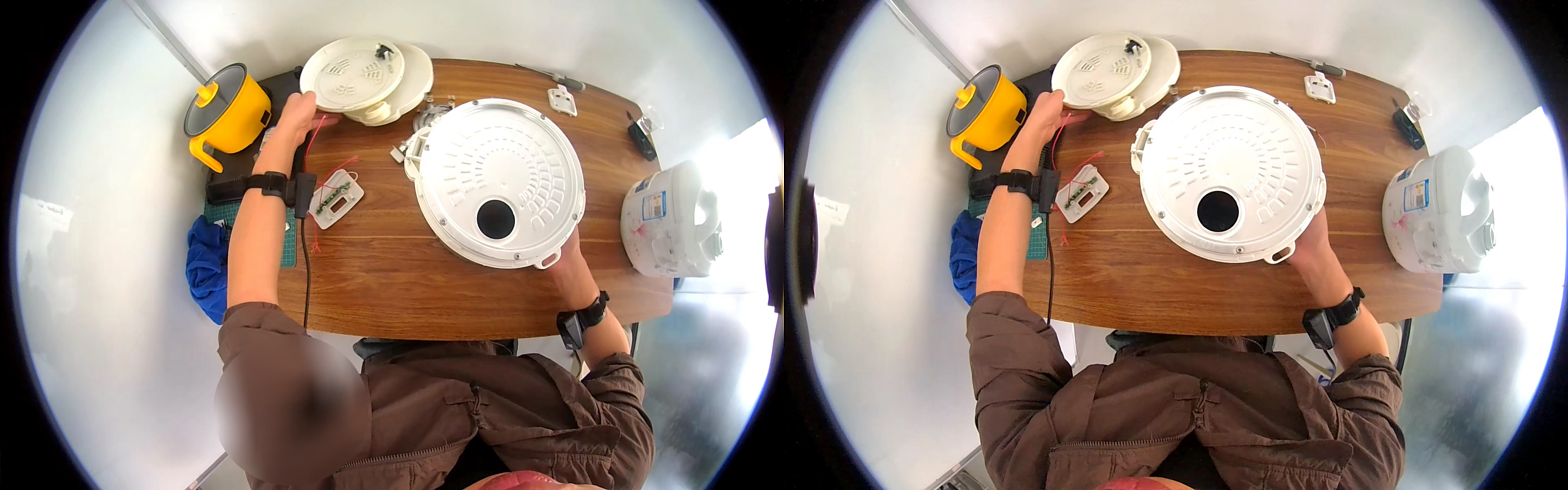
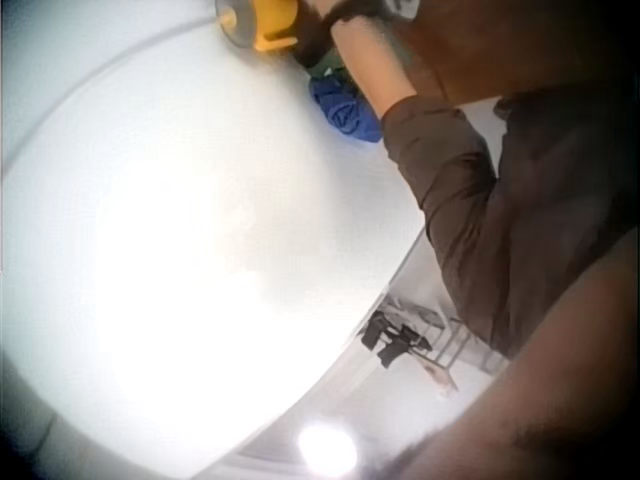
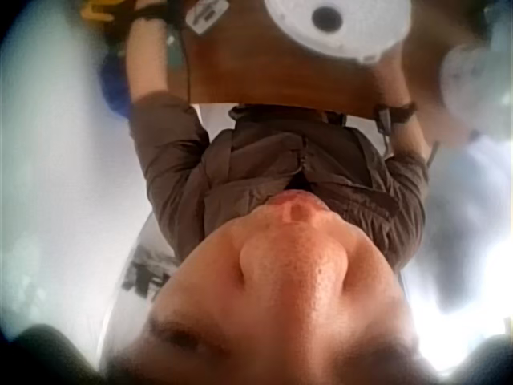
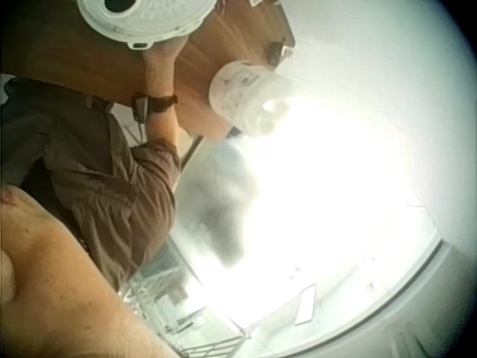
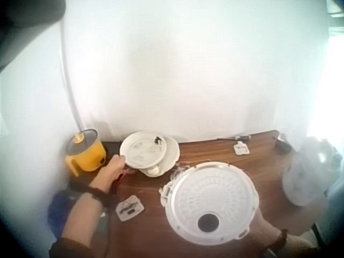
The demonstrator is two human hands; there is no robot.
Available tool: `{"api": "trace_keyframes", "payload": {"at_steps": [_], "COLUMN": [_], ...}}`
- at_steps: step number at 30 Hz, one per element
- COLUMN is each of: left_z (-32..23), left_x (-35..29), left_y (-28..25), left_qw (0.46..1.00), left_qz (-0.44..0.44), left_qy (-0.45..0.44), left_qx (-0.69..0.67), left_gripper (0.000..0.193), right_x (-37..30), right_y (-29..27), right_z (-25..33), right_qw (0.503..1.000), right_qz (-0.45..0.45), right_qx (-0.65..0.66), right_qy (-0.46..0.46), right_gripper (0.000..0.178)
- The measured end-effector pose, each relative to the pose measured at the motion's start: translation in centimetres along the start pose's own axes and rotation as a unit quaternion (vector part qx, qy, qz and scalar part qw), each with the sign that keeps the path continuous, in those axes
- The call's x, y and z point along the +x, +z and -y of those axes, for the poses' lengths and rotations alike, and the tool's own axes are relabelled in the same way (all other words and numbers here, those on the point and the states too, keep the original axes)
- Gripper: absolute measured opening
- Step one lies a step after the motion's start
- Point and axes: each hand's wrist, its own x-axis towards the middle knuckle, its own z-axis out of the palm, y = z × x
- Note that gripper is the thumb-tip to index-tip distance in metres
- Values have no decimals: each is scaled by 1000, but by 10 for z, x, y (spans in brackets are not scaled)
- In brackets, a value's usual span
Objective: The person assembles a white cylindrical appliance by connecting internal wires, inserting a circuit board, and securing the top cover with screws. They use a screwdriver to tighten multiple screws around the rim of the cover.
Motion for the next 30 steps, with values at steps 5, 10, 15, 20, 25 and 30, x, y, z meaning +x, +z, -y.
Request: {"api": "trace_keyframes", "payload": {"at_steps": [5, 10, 15, 20, 25, 30], "left_z": [0, 1, -13, 0, 12, 24], "left_x": [-4, -8, -20, -23, -20, -18], "left_y": [29, 34, -6, -33, -29, -31], "left_qw": [996, 997, 996, 997, 998, 998], "left_qz": [89, 73, 12, -23, -42, -50], "left_qy": [-23, 16, 76, 59, 44, 24], "left_qx": [-20, -7, -41, -38, -33, -39], "left_gripper": [48, 49, 49, 47, 48, 51], "right_x": [-1, -1, -1, -3, 2, 10], "right_y": [-8, -20, -27, -17, -28, -18], "right_z": [2, 1, 1, 0, 0, -2], "right_qw": [1000, 999, 1000, 1000, 998, 999], "right_qz": [17, 33, 18, 4, -49, 27], "right_qx": [-3, -6, -4, -2, -41, 12], "right_qy": [3, -2, -3, 1, -8, 39], "right_gripper": [54, 52, 51, 52, 55, 54]}}
